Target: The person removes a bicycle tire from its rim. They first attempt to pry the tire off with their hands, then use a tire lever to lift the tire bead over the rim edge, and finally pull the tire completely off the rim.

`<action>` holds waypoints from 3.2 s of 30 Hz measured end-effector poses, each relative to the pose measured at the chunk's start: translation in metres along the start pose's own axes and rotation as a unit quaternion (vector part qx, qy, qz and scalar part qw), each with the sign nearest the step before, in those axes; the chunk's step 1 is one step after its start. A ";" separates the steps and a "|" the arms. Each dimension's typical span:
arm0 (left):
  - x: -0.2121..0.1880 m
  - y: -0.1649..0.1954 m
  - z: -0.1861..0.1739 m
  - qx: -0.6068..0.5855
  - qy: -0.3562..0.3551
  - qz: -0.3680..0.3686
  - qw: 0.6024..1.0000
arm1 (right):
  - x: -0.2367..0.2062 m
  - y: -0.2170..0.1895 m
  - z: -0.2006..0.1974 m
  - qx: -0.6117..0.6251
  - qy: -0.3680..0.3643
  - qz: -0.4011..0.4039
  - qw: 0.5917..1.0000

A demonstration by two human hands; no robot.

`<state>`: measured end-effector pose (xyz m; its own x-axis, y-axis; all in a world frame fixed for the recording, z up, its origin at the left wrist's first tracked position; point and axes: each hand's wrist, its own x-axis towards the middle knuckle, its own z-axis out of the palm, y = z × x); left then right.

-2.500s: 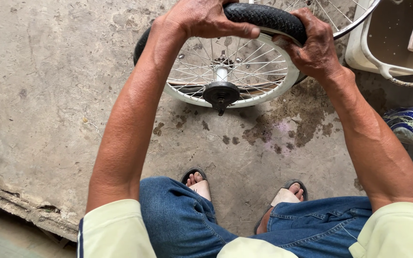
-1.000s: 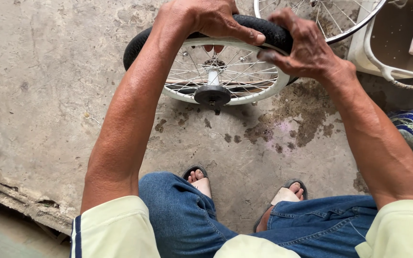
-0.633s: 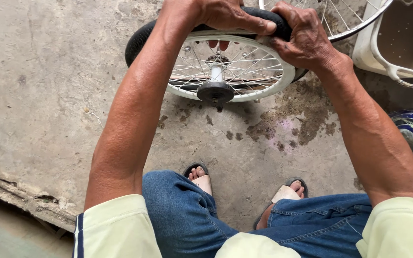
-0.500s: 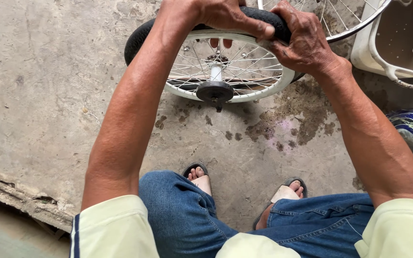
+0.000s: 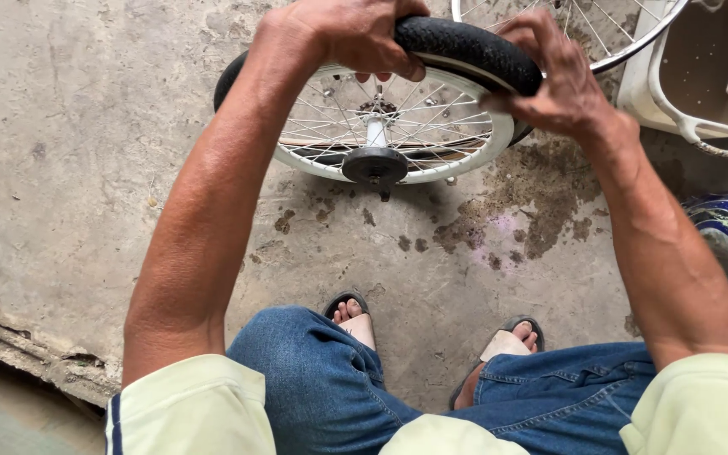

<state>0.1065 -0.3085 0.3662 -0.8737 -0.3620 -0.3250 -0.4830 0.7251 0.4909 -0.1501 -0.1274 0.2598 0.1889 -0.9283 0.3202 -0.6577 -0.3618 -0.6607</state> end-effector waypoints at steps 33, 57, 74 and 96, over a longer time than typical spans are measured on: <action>-0.046 -0.055 -0.004 -0.016 0.076 -0.032 0.996 | 0.006 -0.012 0.034 -0.072 0.046 0.050 0.995; -0.120 -0.126 -0.005 -0.091 0.160 -0.009 0.983 | 0.012 -0.029 0.063 0.037 -0.002 0.126 0.991; -0.110 -0.138 -0.010 -0.166 0.190 -0.016 0.968 | 0.018 -0.009 0.074 0.015 0.039 0.172 0.984; -0.160 -0.142 -0.014 -0.009 0.208 0.006 0.978 | 0.089 0.002 0.033 -0.099 -0.061 0.012 0.993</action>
<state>0.3139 -0.3621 0.3598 -0.8251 -0.5638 0.0361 -0.4706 0.7212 0.5084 -0.1104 -0.2133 0.2648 0.2505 -0.9442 0.2139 -0.7912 -0.3270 -0.5168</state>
